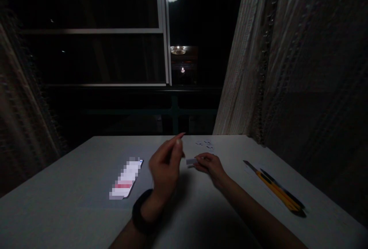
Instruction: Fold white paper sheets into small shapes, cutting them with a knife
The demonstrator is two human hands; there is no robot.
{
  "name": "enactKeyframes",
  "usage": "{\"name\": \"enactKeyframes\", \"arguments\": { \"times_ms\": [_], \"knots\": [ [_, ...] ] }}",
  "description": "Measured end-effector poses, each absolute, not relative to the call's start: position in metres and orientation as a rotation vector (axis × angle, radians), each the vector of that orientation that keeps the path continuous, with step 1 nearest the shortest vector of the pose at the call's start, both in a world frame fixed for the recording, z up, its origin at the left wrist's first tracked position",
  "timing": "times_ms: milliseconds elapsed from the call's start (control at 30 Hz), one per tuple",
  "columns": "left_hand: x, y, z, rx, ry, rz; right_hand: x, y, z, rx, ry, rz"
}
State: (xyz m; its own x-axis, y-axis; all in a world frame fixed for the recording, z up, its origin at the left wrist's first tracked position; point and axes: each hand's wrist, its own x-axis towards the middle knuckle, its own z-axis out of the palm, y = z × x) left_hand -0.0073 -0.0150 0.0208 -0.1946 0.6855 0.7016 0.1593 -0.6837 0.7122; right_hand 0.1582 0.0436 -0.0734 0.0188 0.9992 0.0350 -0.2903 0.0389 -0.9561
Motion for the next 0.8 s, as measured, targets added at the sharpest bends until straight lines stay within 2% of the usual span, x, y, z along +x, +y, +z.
{"name": "enactKeyframes", "arguments": {
  "times_ms": [133,200,267,467,800],
  "knots": [
    [-0.007,0.041,-0.012,1.666,1.066,1.376,0.159,0.047,-0.075,-0.886,-0.983,1.296],
    [-0.01,0.057,-0.034,1.552,0.911,1.068,0.158,0.047,-0.075,-0.86,-0.992,1.292],
    [-0.013,0.062,-0.052,1.354,0.768,0.91,0.158,0.046,-0.075,-0.862,-1.033,1.263],
    [-0.017,0.055,-0.068,1.024,0.74,0.905,0.155,0.043,-0.075,-0.9,-1.155,1.206],
    [-0.014,0.053,-0.068,1.138,0.828,1.034,0.152,0.045,-0.082,-0.819,-1.245,1.17]
  ]
}}
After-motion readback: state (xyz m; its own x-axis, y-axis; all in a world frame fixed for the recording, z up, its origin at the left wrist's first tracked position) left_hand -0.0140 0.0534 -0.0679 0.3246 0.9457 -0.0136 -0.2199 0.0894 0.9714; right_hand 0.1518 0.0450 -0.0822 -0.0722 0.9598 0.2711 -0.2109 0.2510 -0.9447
